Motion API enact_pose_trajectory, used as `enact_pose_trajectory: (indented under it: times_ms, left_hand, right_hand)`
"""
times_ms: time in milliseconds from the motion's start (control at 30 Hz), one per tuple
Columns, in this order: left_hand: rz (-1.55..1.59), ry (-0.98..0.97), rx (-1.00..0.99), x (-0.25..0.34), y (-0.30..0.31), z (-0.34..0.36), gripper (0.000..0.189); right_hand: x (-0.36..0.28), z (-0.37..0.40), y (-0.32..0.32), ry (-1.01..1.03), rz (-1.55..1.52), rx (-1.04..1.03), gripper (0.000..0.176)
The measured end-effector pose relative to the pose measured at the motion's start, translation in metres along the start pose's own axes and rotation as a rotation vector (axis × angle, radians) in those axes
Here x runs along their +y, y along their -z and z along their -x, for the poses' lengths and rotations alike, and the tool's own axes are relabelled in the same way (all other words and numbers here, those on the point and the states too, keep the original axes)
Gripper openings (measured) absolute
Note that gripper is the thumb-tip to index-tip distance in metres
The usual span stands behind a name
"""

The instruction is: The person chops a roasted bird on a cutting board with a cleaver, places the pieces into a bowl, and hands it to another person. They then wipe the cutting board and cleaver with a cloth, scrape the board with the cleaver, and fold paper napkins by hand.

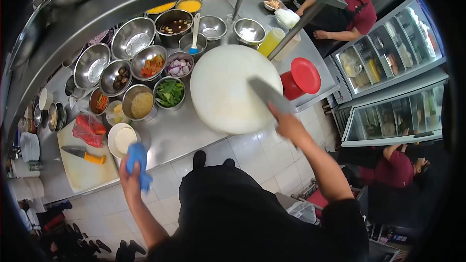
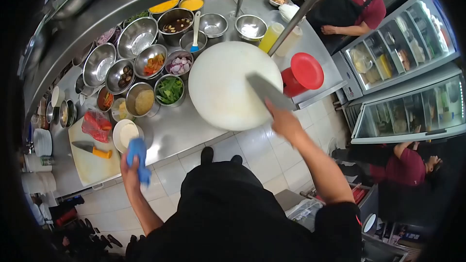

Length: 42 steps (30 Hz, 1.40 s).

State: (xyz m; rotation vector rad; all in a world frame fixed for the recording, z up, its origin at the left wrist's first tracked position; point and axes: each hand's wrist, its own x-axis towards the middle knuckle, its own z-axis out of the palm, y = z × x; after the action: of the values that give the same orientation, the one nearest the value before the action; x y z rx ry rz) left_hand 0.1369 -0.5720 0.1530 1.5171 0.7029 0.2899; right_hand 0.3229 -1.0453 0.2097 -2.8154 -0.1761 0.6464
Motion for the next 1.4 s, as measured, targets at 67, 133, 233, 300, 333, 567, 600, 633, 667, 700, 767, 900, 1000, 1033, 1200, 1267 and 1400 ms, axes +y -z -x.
enact_pose_trajectory:
  times_ms: [67, 133, 233, 300, 333, 567, 600, 633, 667, 700, 767, 900, 1000, 1033, 1200, 1267, 1400]
  left_hand:
    - [-0.064, -0.095, -0.166, 0.029, -0.04, -0.028, 0.043]
    - [0.024, -0.076, -0.315, 0.039, -0.062, -0.041, 0.041]
    - [0.01, -0.07, -0.285, 0.033, -0.048, -0.021, 0.04]
    - [0.032, -0.041, -0.225, 0.014, -0.017, 0.005, 0.041]
    - [0.024, 0.007, -0.187, 0.003, 0.002, 0.018, 0.041]
    - [-0.004, -0.028, -0.244, 0.029, -0.049, -0.012, 0.042]
    - [-0.016, -0.027, -0.272, 0.037, -0.061, -0.017, 0.042]
    - [-0.015, -0.037, -0.262, 0.04, -0.06, -0.014, 0.042]
    - [-0.06, -0.065, -0.283, 0.043, -0.058, -0.012, 0.042]
    - [-0.1, -0.094, -0.306, 0.044, -0.056, -0.014, 0.042]
    - [-0.026, -0.096, -0.264, 0.023, -0.021, 0.006, 0.042]
    - [0.077, 0.075, -0.148, 0.016, 0.007, 0.025, 0.04]
    - [0.064, 0.029, -0.208, 0.026, -0.024, -0.006, 0.04]
    - [0.066, 0.009, -0.267, 0.03, -0.037, -0.015, 0.04]
    - [0.092, -0.068, -0.31, 0.029, -0.038, -0.024, 0.042]
    - [0.073, -0.004, -0.227, 0.013, -0.002, -0.006, 0.043]
    - [0.096, 0.128, -0.139, -0.005, 0.047, 0.003, 0.043]
  right_hand:
    - [-0.017, -0.065, 0.016, 0.003, 0.04, 0.052, 0.082]
    - [-0.013, -0.063, 0.008, 0.052, 0.035, 0.105, 0.082]
    - [0.002, -0.01, -0.014, 0.051, 0.098, 0.021, 0.084]
    - [-0.001, 0.07, -0.031, -0.035, 0.097, -0.195, 0.093]
    - [0.008, 0.104, -0.05, 0.074, 0.05, -0.116, 0.092]
    - [-0.088, -0.014, -0.031, 0.043, -0.087, -0.105, 0.081]
    - [-0.088, -0.024, -0.028, 0.051, -0.084, -0.108, 0.081]
    - [-0.091, -0.034, -0.022, 0.071, -0.075, -0.074, 0.08]
    - [-0.094, -0.04, -0.021, 0.088, -0.067, -0.04, 0.079]
    - [-0.078, -0.027, -0.033, 0.168, -0.044, -0.027, 0.08]
    - [-0.057, 0.046, -0.051, 0.196, -0.012, -0.11, 0.084]
    - [-0.088, 0.096, -0.026, 0.086, 0.026, -0.325, 0.087]
    - [-0.096, -0.006, -0.051, 0.198, -0.096, -0.07, 0.079]
    - [-0.107, -0.038, -0.046, 0.18, -0.073, 0.002, 0.074]
    - [-0.099, 0.0, -0.049, 0.22, -0.017, 0.024, 0.084]
    - [-0.094, 0.078, -0.046, 0.042, -0.017, -0.156, 0.088]
    - [-0.084, 0.117, -0.042, -0.155, -0.049, -0.291, 0.089]
